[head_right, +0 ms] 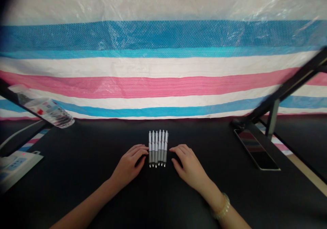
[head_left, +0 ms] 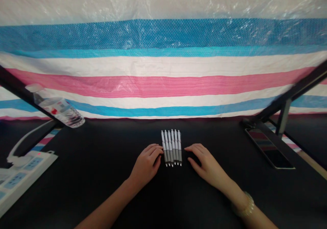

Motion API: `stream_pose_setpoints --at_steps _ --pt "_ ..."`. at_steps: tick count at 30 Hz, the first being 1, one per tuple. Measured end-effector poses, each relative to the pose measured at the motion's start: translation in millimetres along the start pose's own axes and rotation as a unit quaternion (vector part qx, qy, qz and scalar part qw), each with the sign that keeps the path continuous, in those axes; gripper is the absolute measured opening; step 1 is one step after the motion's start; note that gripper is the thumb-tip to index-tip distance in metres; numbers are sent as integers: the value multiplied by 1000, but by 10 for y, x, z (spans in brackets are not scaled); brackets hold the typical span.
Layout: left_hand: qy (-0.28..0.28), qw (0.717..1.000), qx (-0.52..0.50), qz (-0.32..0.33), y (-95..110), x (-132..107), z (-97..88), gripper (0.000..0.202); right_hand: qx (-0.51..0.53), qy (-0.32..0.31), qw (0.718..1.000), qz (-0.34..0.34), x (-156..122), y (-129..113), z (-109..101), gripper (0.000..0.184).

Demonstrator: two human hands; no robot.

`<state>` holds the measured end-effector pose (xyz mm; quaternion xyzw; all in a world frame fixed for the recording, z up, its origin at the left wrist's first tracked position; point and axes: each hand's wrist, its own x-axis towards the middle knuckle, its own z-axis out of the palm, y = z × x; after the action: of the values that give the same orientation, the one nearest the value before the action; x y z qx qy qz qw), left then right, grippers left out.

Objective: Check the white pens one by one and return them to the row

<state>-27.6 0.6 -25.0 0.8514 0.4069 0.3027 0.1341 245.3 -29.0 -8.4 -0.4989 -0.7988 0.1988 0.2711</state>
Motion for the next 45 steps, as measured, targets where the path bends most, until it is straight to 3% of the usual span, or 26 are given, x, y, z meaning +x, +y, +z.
stream_pose_setpoints --at_steps 7,15,35,45 --pt "-58 998 16 21 71 -11 22 26 0 -55 998 -13 -3 95 -136 47" --pt "-82 995 21 51 137 -18 31 35 -24 -89 995 -23 -36 62 -117 77" --pt "-111 990 37 81 158 -37 37 50 -51 -85 993 -59 -24 12 -66 57" --pt "-116 989 13 94 231 -49 53 48 -34 -109 992 -54 -30 12 -95 66"
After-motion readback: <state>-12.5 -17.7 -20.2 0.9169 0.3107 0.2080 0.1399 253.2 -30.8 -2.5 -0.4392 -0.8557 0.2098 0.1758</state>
